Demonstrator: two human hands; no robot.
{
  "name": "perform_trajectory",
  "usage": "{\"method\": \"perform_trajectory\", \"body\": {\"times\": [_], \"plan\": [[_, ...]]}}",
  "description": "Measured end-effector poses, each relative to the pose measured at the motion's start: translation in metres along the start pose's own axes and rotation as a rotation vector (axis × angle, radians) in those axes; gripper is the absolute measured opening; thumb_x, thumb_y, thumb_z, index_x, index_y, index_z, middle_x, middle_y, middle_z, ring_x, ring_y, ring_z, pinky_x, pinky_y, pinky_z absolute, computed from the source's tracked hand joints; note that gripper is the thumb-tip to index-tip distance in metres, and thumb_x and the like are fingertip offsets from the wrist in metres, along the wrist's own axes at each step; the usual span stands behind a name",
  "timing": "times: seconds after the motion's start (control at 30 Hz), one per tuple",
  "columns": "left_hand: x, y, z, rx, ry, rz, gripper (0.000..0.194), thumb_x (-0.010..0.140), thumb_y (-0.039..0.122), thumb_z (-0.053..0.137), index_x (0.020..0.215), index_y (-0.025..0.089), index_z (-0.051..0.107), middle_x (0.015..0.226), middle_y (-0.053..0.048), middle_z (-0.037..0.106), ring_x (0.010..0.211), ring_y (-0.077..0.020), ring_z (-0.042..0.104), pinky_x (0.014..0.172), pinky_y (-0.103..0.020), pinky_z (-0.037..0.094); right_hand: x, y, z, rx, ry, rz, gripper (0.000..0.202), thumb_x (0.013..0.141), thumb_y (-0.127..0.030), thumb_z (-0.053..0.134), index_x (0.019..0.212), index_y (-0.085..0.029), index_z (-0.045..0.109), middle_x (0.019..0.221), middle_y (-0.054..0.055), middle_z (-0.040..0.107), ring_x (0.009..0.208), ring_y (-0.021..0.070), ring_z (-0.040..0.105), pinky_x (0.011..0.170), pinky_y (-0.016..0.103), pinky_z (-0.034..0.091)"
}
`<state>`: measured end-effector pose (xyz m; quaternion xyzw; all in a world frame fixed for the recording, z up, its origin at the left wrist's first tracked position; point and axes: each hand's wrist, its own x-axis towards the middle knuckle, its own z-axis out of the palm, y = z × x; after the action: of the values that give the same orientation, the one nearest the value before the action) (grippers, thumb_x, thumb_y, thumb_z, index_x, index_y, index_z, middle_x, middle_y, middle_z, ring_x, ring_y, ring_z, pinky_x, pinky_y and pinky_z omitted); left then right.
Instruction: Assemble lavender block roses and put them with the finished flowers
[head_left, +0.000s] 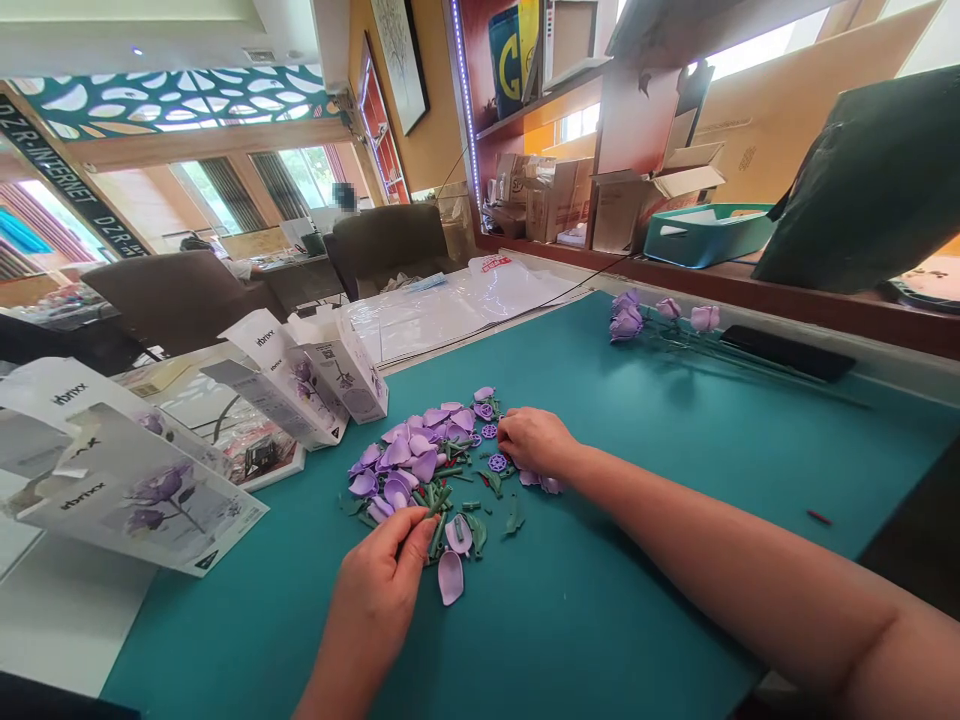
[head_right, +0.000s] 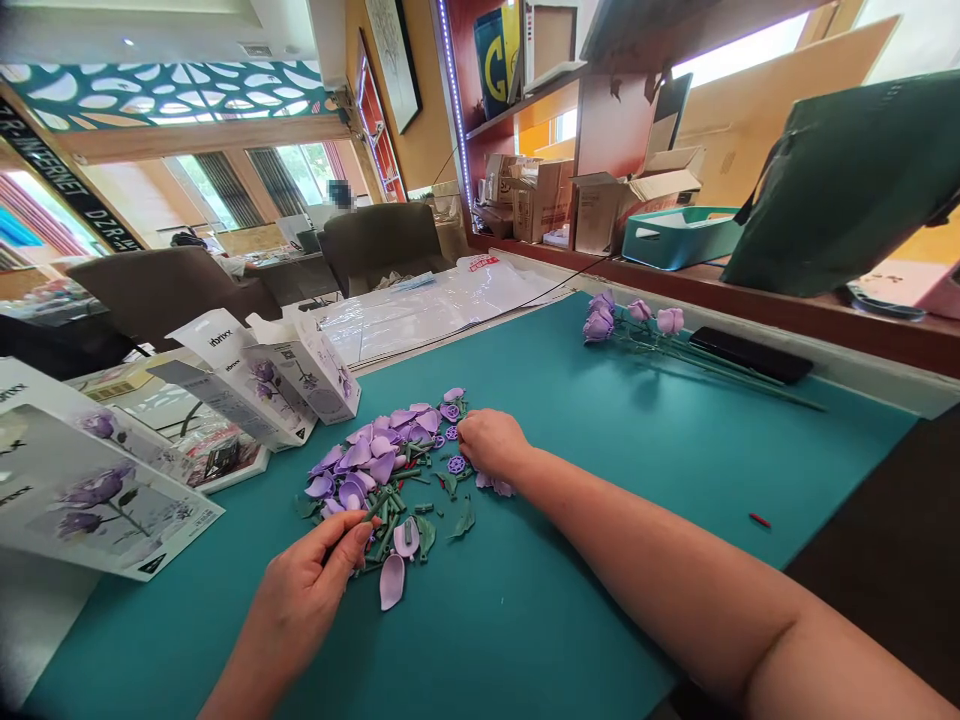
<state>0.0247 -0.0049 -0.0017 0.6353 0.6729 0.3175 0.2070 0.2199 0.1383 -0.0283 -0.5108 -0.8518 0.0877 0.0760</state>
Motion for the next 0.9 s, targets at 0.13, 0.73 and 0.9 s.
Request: {"method": "perform_trajectory", "body": {"times": [0.13,0.73,0.9], "plan": [[0.001,0.000,-0.001,0.013,-0.035,0.009,0.035,0.083,0.049,0.044,0.082,0.023,0.067,0.065,0.000,0.065,0.059,-0.0173,0.058,0.051,-0.025,0.042,0.000,-0.004,-0.002,-0.025,-0.011,0.010,0.018,0.082,-0.019,0.052,0.084,-0.017,0.070,0.097,0.011,0.068,0.089,0.0215,0.061,0.071,0.026,0.042],[0.003,0.008,-0.017,-0.968,-0.070,-0.434,0.022,0.084,0.028,0.056,0.101,0.015,0.061,0.069,-0.001,0.064,0.057,-0.0123,0.058,0.051,-0.024,0.049,0.002,0.002,0.002,0.047,-0.036,0.044,0.014,0.072,-0.019,0.055,0.076,-0.020,0.068,0.083,0.004,0.070,0.075,0.0165,0.060,0.055,0.024,0.032],[0.004,0.009,-0.017,-1.094,-0.050,-0.494,0.017,0.088,0.017,0.050,0.099,0.014,0.062,0.068,-0.002,0.064,0.056,-0.0122,0.060,0.051,-0.025,0.052,0.002,0.002,0.003,0.034,-0.031,0.051,0.012,0.073,-0.020,0.055,0.074,-0.020,0.067,0.082,0.003,0.069,0.074,0.0163,0.059,0.055,0.023,0.031]]}}
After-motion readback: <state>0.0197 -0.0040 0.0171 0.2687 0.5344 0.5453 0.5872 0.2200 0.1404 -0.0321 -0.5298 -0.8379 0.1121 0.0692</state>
